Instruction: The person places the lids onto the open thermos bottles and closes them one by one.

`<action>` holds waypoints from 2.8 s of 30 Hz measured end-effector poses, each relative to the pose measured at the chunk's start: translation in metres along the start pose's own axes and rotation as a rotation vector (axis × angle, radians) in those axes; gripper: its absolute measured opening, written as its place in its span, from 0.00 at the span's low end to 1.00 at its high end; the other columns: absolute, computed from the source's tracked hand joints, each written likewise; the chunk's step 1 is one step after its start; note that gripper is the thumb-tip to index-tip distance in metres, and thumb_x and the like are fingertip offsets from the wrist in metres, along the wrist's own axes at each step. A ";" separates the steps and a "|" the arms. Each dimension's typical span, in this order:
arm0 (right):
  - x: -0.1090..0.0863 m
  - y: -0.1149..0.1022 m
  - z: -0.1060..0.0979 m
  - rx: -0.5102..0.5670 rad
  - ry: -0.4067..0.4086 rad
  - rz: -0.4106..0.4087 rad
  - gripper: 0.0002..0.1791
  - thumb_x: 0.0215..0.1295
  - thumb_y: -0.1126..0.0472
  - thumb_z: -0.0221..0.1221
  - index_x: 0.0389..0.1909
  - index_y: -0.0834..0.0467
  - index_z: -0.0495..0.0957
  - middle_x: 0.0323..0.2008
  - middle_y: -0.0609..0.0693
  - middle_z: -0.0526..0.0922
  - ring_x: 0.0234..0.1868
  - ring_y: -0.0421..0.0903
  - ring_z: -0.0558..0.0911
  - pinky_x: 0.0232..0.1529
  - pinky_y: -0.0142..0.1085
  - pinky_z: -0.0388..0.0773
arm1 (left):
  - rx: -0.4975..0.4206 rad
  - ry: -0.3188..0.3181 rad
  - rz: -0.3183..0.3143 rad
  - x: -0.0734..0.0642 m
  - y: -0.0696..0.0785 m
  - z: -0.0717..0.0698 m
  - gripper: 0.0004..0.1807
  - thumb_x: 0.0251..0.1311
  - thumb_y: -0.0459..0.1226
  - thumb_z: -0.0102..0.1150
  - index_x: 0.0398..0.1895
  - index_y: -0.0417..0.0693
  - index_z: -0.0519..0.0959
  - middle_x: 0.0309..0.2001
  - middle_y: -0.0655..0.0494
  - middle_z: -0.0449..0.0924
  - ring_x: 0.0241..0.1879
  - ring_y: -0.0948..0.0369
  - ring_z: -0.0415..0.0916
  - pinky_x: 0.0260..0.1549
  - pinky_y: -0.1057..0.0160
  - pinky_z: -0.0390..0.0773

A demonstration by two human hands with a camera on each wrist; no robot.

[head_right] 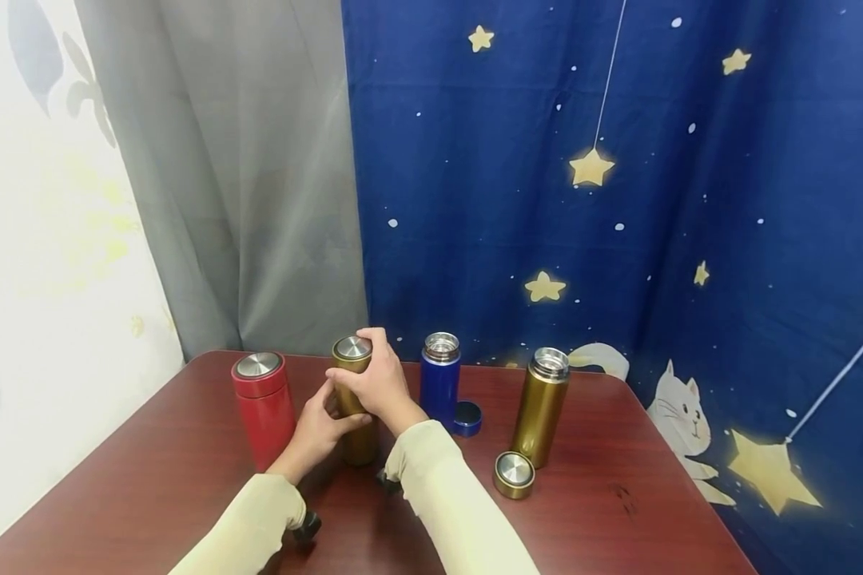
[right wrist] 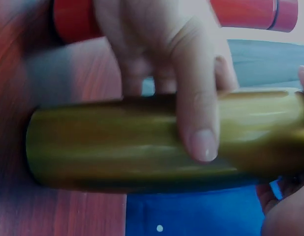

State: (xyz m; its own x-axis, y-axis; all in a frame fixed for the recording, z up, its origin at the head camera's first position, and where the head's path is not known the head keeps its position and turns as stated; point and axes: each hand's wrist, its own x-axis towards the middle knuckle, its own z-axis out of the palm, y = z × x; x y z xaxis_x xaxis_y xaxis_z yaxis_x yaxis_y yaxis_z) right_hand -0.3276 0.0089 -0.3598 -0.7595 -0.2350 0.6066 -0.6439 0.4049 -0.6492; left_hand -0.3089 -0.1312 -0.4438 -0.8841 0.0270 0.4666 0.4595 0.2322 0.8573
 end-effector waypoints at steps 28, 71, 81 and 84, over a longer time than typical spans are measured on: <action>0.001 0.011 -0.011 -0.028 -0.044 -0.125 0.34 0.49 0.48 0.73 0.60 0.49 0.76 0.54 0.47 0.80 0.50 0.45 0.72 0.50 0.43 0.74 | -0.002 0.039 -0.009 -0.005 0.002 0.004 0.48 0.46 0.35 0.77 0.71 0.47 0.61 0.59 0.46 0.74 0.57 0.49 0.75 0.57 0.49 0.71; 0.008 0.006 -0.035 -0.089 -0.234 -0.138 0.33 0.51 0.47 0.72 0.61 0.43 0.78 0.44 0.46 0.78 0.44 0.43 0.69 0.44 0.40 0.74 | -0.043 -0.132 -0.081 -0.012 0.039 -0.011 0.45 0.53 0.30 0.70 0.73 0.40 0.57 0.62 0.41 0.71 0.58 0.46 0.72 0.58 0.46 0.70; 0.006 0.002 -0.026 -0.338 -0.034 -0.285 0.33 0.43 0.38 0.73 0.52 0.48 0.82 0.41 0.44 0.85 0.41 0.44 0.69 0.47 0.41 0.67 | -0.034 -0.108 -0.085 -0.014 0.043 -0.008 0.45 0.52 0.30 0.70 0.72 0.40 0.58 0.60 0.42 0.72 0.58 0.45 0.73 0.58 0.46 0.70; 0.006 0.001 -0.023 -0.378 -0.008 -0.280 0.33 0.43 0.36 0.73 0.49 0.49 0.81 0.39 0.45 0.83 0.40 0.44 0.69 0.46 0.40 0.67 | -0.028 -0.111 -0.074 -0.015 0.043 -0.008 0.45 0.52 0.30 0.70 0.73 0.39 0.58 0.60 0.41 0.73 0.58 0.45 0.73 0.58 0.45 0.69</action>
State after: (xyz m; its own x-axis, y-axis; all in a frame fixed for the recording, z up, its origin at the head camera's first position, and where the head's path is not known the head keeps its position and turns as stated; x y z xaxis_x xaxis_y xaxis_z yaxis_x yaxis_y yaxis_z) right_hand -0.3310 0.0285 -0.3458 -0.5630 -0.3871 0.7302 -0.7461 0.6182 -0.2475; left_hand -0.2754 -0.1291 -0.4118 -0.9188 0.1188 0.3763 0.3937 0.2099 0.8950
